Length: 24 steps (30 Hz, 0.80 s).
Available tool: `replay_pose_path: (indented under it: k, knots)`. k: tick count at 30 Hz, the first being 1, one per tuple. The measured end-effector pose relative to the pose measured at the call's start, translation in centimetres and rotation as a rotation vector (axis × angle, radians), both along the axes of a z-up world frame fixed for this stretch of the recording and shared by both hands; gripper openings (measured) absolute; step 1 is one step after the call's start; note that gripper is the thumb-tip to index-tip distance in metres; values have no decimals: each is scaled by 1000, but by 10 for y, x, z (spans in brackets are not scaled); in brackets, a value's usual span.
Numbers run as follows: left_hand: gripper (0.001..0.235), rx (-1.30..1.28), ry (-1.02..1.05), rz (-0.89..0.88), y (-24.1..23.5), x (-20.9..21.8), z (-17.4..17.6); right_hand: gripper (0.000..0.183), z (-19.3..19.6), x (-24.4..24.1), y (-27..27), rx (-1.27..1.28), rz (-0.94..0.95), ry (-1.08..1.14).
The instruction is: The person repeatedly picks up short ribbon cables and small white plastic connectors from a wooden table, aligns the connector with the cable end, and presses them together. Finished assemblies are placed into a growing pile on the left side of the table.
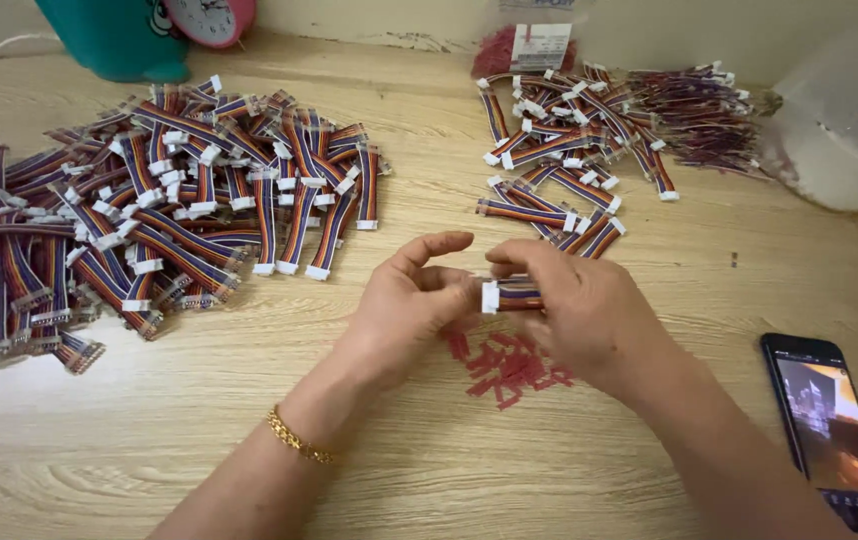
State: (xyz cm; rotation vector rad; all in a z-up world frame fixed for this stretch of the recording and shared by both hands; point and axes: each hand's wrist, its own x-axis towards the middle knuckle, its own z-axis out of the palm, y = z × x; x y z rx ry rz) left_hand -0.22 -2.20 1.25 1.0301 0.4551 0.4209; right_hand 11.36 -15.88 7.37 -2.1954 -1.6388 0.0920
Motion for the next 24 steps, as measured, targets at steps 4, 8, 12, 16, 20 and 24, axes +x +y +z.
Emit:
replay_pose_path:
  k: [4,8,12,16,20,24]
  knots:
    - [45,126,9,57,-15,0,7,59,-5,-3,1,59,32,-77]
    - [40,123,-22,105,-15,6,-4,50,-2,-5,3,196,12,-28]
    - [41,45,-84,124,-14,6,-3,21,0,-7,4,317,66,121]
    - [46,-26,-85,103,-11,4,1,23,-1,-2,5,341,71,296]
    - [56,-98,-125,79,-9,3,-4,28,-7,5,2,316,0,348]
    - [55,-126,-126,61,-9,2,-5,33,-6,5,1,252,-74,383]
